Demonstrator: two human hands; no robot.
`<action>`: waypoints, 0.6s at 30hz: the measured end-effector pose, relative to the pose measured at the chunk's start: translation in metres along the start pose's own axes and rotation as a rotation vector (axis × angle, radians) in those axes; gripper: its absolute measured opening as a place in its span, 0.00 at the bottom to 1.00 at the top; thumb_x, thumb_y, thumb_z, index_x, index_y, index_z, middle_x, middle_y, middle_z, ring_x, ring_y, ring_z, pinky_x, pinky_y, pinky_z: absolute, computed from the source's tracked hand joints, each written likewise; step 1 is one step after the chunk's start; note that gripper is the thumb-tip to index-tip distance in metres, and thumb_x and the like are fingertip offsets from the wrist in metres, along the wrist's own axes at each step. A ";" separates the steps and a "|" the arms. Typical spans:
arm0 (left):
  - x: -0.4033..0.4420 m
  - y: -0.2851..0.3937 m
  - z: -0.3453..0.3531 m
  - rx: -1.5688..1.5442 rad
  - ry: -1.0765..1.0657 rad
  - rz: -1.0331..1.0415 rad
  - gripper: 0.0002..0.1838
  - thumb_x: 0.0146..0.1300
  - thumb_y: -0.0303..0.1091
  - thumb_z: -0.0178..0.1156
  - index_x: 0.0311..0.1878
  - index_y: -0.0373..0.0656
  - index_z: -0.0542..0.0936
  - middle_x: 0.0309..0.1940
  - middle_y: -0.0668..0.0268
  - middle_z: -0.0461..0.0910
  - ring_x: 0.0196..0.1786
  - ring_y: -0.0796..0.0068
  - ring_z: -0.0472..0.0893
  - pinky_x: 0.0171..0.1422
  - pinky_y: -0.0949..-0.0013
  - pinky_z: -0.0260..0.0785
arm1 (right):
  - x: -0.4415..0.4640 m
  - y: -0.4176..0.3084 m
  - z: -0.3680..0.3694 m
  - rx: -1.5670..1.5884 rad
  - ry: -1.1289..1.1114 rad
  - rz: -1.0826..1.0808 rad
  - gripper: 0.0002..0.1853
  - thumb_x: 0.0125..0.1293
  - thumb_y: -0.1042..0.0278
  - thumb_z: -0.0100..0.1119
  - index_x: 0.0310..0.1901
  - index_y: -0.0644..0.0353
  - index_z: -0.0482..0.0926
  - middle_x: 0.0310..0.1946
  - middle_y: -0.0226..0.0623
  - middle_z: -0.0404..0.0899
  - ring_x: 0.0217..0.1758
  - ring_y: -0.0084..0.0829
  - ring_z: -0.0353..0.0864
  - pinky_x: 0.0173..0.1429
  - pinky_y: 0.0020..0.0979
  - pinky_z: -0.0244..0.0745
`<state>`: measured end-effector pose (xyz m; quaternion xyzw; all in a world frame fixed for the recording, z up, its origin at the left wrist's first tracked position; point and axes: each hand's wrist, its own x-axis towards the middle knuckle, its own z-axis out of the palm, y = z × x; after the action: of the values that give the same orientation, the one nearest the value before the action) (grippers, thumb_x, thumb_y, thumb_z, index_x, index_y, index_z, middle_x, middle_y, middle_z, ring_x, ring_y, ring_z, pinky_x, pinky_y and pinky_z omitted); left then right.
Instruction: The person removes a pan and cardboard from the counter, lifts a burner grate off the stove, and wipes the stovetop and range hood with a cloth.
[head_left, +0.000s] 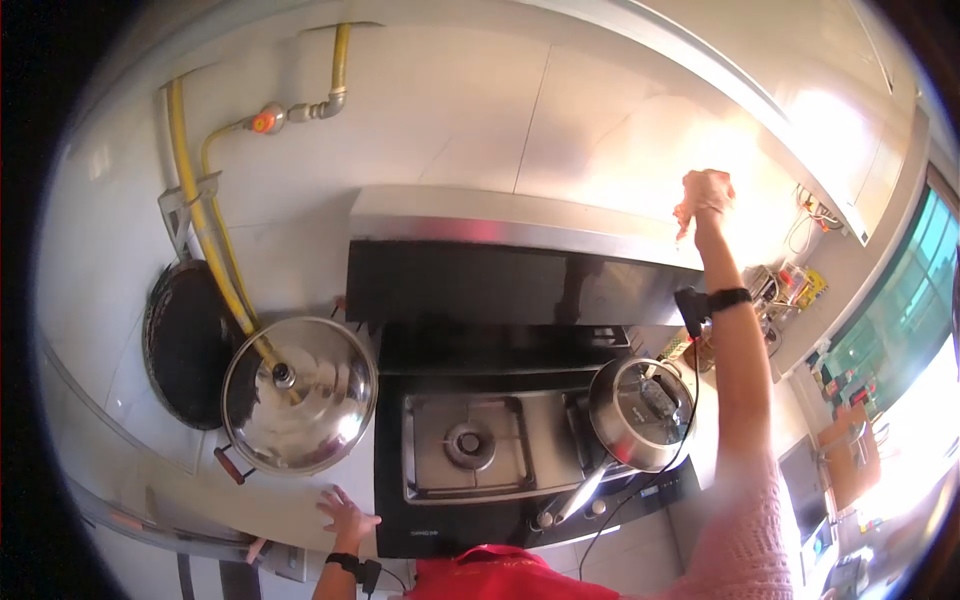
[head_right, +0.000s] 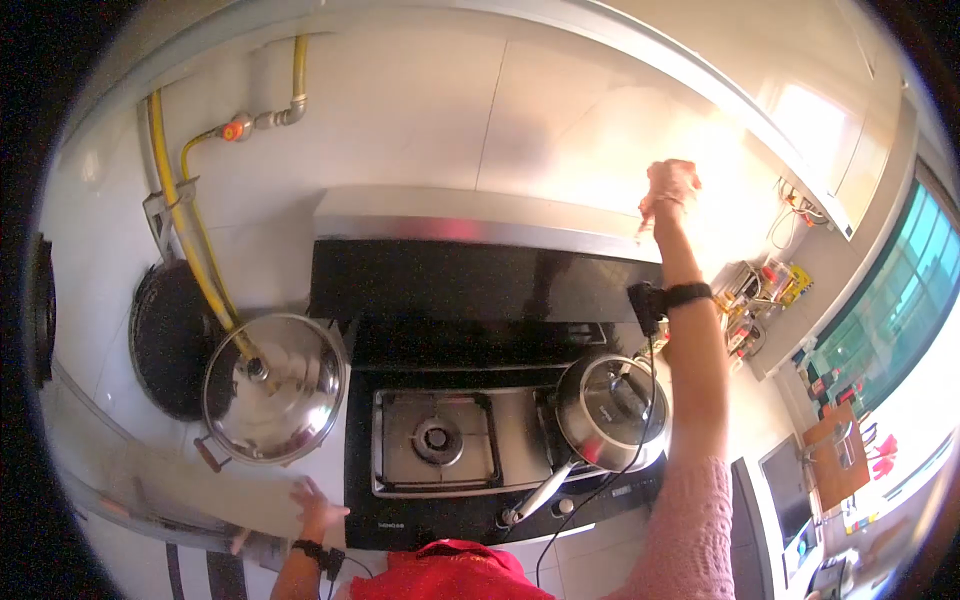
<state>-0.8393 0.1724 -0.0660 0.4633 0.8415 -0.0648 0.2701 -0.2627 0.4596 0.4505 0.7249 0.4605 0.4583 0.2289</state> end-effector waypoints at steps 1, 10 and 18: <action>0.005 -0.002 0.004 0.020 0.005 0.001 0.73 0.37 0.56 0.79 0.77 0.44 0.36 0.77 0.49 0.33 0.77 0.37 0.36 0.63 0.23 0.57 | 0.004 -0.012 -0.005 -0.193 0.021 0.072 0.29 0.37 0.39 0.71 0.33 0.57 0.83 0.31 0.45 0.79 0.34 0.35 0.80 0.36 0.42 0.79; 0.002 0.001 0.007 0.000 0.018 -0.067 0.75 0.35 0.57 0.79 0.77 0.46 0.35 0.77 0.51 0.34 0.78 0.39 0.35 0.65 0.25 0.56 | 0.008 -0.163 0.011 1.034 -0.236 -0.074 0.31 0.68 0.48 0.38 0.70 0.50 0.61 0.72 0.38 0.60 0.76 0.39 0.54 0.77 0.44 0.46; -0.009 0.007 0.003 -0.040 0.062 -0.035 0.74 0.34 0.52 0.81 0.76 0.41 0.37 0.76 0.46 0.37 0.76 0.33 0.38 0.64 0.20 0.50 | -0.007 -0.244 -0.083 0.994 0.059 -0.305 0.35 0.54 0.64 0.62 0.67 0.47 0.64 0.66 0.38 0.65 0.73 0.37 0.59 0.74 0.44 0.52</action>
<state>-0.8288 0.1689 -0.0627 0.4450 0.8585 -0.0380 0.2520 -0.4479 0.5613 0.3025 0.6575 0.7292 0.1658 -0.0918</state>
